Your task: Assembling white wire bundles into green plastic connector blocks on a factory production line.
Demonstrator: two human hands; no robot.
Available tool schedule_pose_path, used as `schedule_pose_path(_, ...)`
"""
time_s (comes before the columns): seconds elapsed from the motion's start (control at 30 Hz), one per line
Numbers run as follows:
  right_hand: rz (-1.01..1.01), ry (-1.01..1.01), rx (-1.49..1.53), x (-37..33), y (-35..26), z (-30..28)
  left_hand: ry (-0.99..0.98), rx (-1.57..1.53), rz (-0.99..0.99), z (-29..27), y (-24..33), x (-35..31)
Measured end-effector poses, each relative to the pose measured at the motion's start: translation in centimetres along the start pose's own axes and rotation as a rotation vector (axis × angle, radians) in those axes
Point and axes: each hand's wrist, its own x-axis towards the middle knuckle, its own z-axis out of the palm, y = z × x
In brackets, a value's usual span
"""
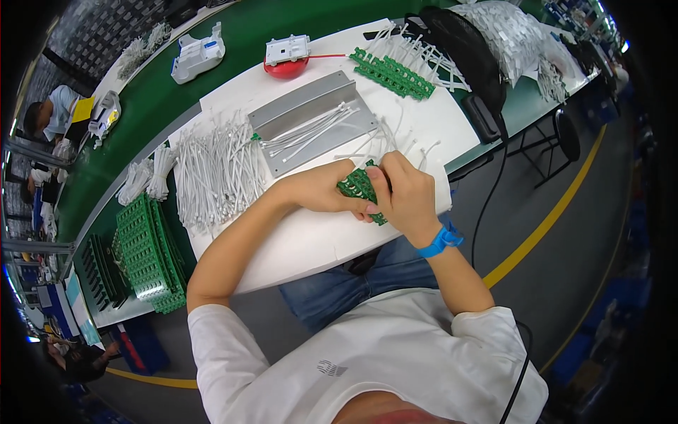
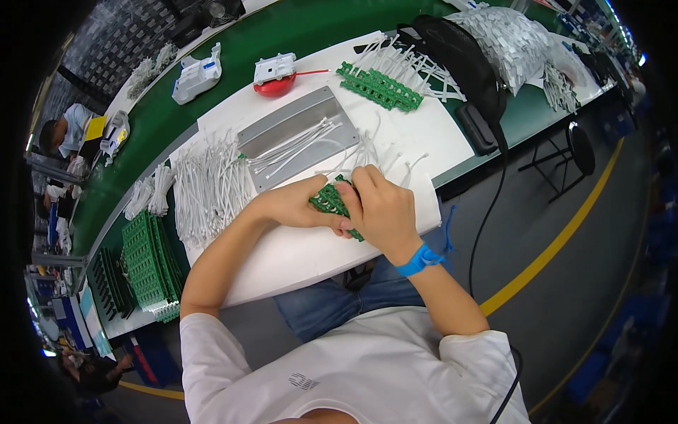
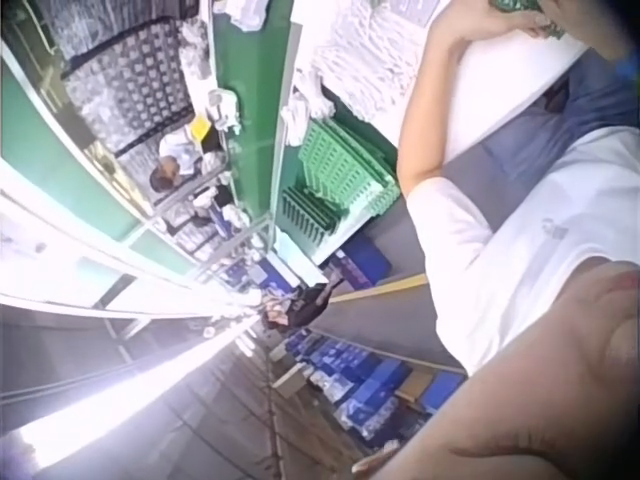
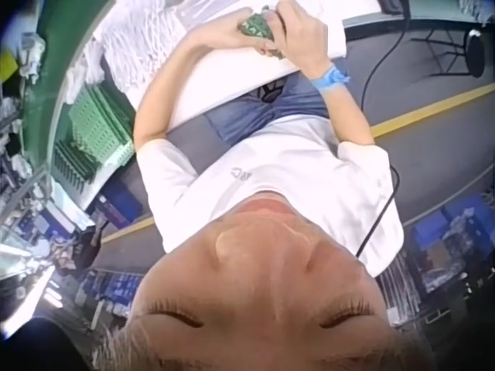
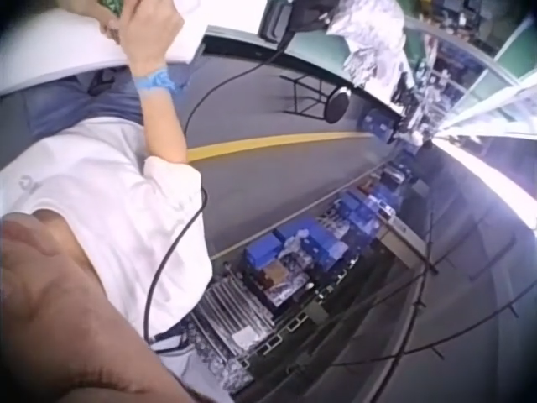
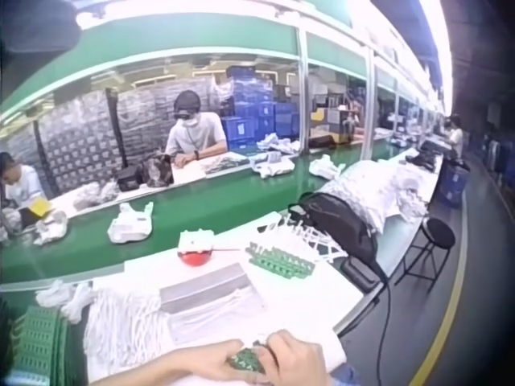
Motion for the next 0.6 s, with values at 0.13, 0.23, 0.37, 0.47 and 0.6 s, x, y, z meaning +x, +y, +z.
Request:
schedule_pose_path(0.13,-0.103,-0.154,0.196,1.1,1.2,-0.8,-0.014,0.198,-0.032,0.0,1.3,-0.2)
schedule_pose_path(0.23,-0.092,-0.299,0.319,2.0,1.4,-2.0,0.009,0.094,0.009,0.7,0.8,-0.1)
schedule_pose_path(0.37,-0.014,-0.429,0.446,1.5,2.2,-1.8,0.054,0.139,0.076,1.7,-0.5,-0.2)
schedule_pose_path(0.47,0.262,-0.583,0.745,1.2,3.3,-1.2,0.034,0.134,0.276,2.3,-2.5,1.3)
schedule_pose_path(0.6,0.363,-0.515,0.904,1.0,4.9,-1.2,-0.013,0.153,0.082,1.5,-1.2,1.0)
